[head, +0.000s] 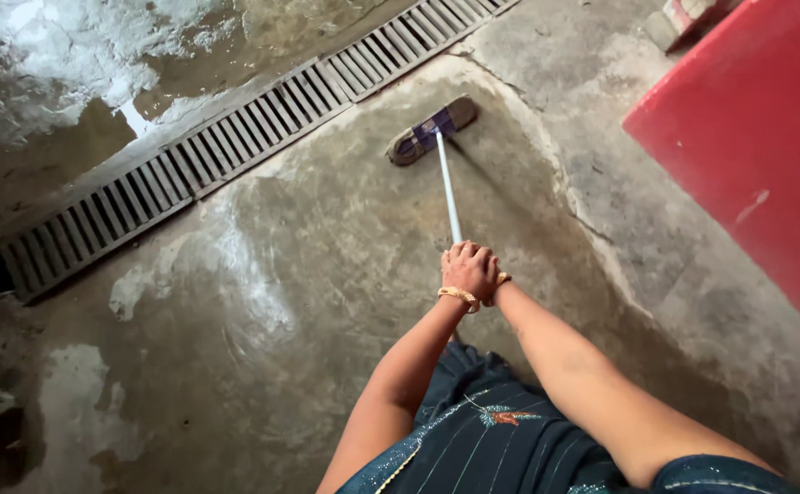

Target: The person cleans a concrete floor using a handmade mop composed of a long pole and a plastic bottle with cloth attached, pushing water across the surface toward a drainage grate.

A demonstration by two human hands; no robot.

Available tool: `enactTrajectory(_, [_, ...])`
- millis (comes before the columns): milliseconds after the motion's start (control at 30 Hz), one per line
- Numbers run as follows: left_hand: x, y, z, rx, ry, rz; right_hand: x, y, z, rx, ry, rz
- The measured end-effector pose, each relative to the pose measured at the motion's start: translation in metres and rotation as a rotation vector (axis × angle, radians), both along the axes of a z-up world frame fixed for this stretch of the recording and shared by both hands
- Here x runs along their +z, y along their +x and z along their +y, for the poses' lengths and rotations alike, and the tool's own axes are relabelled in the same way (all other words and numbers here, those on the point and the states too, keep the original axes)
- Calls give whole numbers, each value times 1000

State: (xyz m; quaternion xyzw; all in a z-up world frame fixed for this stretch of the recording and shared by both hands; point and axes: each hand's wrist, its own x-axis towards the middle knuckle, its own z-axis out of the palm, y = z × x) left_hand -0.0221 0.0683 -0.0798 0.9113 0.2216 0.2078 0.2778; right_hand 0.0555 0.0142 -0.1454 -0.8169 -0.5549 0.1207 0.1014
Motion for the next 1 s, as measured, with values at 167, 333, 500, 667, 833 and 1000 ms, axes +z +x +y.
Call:
enactTrajectory(167, [11, -66, -65, -77, -7, 1, 8, -65, -76, 7, -14, 8])
enactTrajectory(333, [7, -178, -141, -272, 132, 33, 1, -163, -159, 117, -59, 123])
enactTrajectory(500, [37, -249, -174, -373, 179, -120, 5, -236, -222, 181, -33, 330])
enactTrajectory(667, [87, -250, -159, -442, 99, -127, 9, -252, -203, 90, 182, 921])
enactTrajectory(833, [99, -222, -145, -472, 95, -131, 11, -230, -188, 18, 335, 1500])
enactTrajectory(1000, [86, -226, -133, -577, -12, -214, 6, -210, -165, -53, 5, 903])
